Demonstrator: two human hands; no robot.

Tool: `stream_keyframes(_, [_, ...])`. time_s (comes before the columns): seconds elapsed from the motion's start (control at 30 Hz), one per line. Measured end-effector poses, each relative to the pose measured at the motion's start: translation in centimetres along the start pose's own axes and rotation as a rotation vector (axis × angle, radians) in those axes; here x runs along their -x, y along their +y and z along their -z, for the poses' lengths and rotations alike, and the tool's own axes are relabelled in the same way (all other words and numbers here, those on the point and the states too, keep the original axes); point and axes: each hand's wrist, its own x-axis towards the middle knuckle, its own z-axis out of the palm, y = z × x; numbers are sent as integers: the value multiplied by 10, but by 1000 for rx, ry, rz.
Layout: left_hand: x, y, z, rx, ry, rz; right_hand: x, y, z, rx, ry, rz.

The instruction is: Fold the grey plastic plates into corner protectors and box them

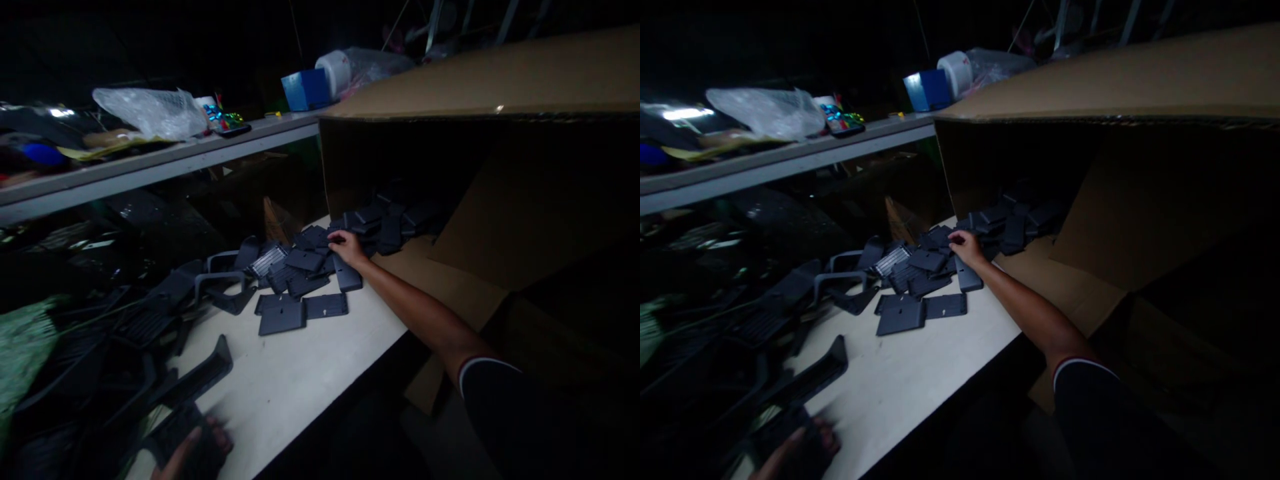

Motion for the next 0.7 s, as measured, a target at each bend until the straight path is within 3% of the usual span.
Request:
stream_keyframes(0.2, [6,4,-9,-75,7,13,39,-20,-16,39,31,164])
stream_keyframes(0.33, [31,5,-31,-175,-11,3,61,-43,-17,-27,136,244])
stream_keyframes(0.43, [51,4,-48,-261,-110,-32,79,-58,-17,-84,162,255])
stream_keyframes(0.63, [59,-7,-64,-353,-291,-51,111,-81,-26,-248,67,305])
stream_keyframes(0.7, [60,-11,-66,-305,-331,-16,120,-92,-27,-361,3,236])
